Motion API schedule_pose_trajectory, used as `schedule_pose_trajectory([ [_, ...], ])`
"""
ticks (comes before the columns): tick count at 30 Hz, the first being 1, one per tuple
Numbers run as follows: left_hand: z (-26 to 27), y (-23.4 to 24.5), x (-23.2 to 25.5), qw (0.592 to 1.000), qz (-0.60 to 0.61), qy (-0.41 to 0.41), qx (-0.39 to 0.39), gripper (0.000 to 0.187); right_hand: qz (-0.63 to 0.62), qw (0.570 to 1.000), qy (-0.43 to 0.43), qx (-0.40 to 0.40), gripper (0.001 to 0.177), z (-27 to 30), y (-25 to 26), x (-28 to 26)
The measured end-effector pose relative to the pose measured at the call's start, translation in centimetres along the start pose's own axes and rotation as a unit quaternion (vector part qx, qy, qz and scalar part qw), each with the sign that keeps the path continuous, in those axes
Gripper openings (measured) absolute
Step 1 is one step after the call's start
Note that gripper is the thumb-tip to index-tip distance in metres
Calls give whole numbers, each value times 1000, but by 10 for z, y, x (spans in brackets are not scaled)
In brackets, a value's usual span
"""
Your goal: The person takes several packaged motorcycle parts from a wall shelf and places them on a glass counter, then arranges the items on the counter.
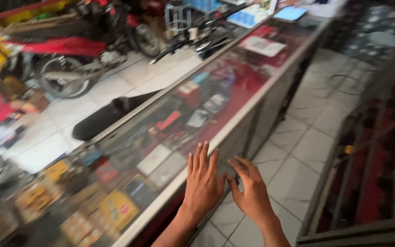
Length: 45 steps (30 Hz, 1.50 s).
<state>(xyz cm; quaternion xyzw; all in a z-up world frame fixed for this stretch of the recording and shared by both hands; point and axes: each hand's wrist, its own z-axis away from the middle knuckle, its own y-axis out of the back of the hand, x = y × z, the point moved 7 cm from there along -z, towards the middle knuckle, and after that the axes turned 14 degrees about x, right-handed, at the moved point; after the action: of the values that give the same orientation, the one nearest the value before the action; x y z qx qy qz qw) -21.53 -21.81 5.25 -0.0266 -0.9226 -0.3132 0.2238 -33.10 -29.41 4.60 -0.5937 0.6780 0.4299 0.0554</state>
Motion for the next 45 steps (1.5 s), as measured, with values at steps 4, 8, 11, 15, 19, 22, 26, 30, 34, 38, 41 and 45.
schedule_pose_trajectory([
  [4, 6, -46, 58, 997, 57, -31, -34, 63, 28, 998, -20, 53, 41, 19, 59, 42],
  [8, 14, -84, 122, 990, 74, -96, -70, 64, 56, 995, -68, 53, 40, 37, 113, 74],
  [11, 21, -105, 167, 981, 134, -116, -86, 56, 96, 985, -82, 114, 40, 56, 163, 87],
  [15, 35, -126, 236, 956, 205, -176, -111, 55, 134, 967, -132, 173, 40, 93, 226, 94],
  [19, 46, -136, 296, 920, 284, -225, -146, 57, 209, 933, -138, 260, 43, 119, 289, 92],
  [22, 56, -139, 333, 890, 341, -252, -168, 57, 242, 906, -171, 302, 42, 146, 320, 84],
  [26, 71, -142, 374, 839, 418, -282, -202, 56, 300, 865, -203, 346, 40, 173, 347, 71],
  [30, 81, -147, 404, 791, 472, -307, -237, 54, 336, 833, -224, 379, 40, 188, 365, 62],
  [34, 86, -150, 423, 739, 524, -328, -266, 54, 380, 795, -239, 408, 39, 199, 374, 55],
  [38, 81, -150, 438, 703, 554, -352, -272, 53, 418, 753, -266, 433, 40, 202, 378, 48],
  [41, 78, -152, 441, 675, 579, -348, -297, 55, 428, 735, -272, 449, 40, 203, 375, 45],
  [45, 78, -153, 446, 641, 608, -355, -305, 54, 421, 716, -300, 469, 41, 205, 372, 38],
])
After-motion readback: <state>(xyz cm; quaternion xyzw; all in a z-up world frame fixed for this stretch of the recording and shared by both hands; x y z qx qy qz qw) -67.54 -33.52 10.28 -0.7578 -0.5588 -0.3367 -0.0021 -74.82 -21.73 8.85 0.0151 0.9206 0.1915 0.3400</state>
